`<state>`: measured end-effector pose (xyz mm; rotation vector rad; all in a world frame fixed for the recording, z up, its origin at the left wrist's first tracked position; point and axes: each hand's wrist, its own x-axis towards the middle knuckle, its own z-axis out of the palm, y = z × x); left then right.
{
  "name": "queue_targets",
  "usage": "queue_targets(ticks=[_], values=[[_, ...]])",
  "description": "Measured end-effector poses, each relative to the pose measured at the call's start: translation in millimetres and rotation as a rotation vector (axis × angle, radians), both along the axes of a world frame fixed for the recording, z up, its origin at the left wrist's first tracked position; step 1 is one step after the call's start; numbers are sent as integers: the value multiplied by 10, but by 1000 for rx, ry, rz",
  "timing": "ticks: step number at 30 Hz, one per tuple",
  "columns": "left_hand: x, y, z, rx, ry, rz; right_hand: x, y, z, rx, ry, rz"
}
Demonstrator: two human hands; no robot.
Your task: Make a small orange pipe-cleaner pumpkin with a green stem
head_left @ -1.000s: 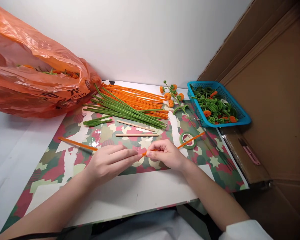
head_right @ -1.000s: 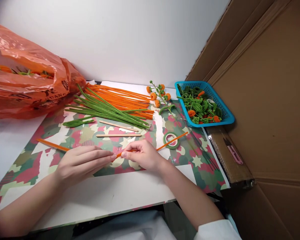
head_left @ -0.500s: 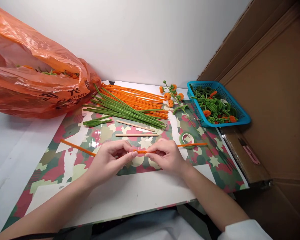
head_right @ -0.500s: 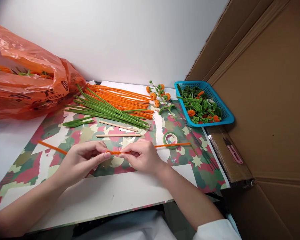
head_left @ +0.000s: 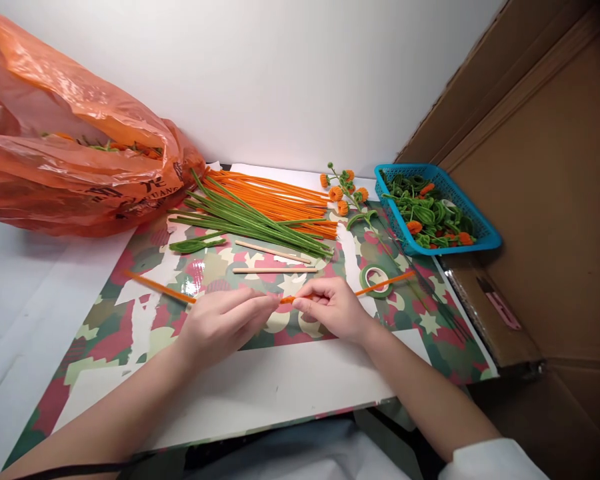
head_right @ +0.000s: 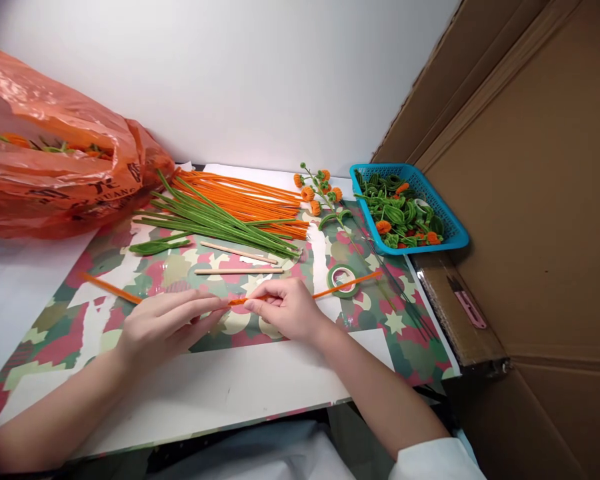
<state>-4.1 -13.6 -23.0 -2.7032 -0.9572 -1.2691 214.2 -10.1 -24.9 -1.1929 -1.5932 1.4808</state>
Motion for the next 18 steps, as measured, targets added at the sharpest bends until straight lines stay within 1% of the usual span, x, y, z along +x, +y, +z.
queue_targets(ticks=[2, 6, 8, 11, 13, 14, 16, 18], values=[[-23, 14, -5, 86, 59, -21, 2, 5, -5, -69, 51, 12], [-45, 27, -8, 123, 86, -8, 2, 16, -6, -116, 115, 34], [-45, 26, -14, 109, 89, 10, -2, 15, 12, -108, 107, 40], [-35, 25, -16, 27, 92, 25, -15, -1, 58, -49, 80, 45], [-25, 29, -7, -53, 77, 16, -25, -15, 83, 51, 38, 41], [-19, 32, -1, -104, 65, 8, -28, -21, 86, 128, -1, 37], [-10, 39, 20, -245, 36, -7, -26, -22, 72, 331, -91, 36], [-6, 47, 55, -451, 18, -16, -11, -10, 32, 554, -164, 50]])
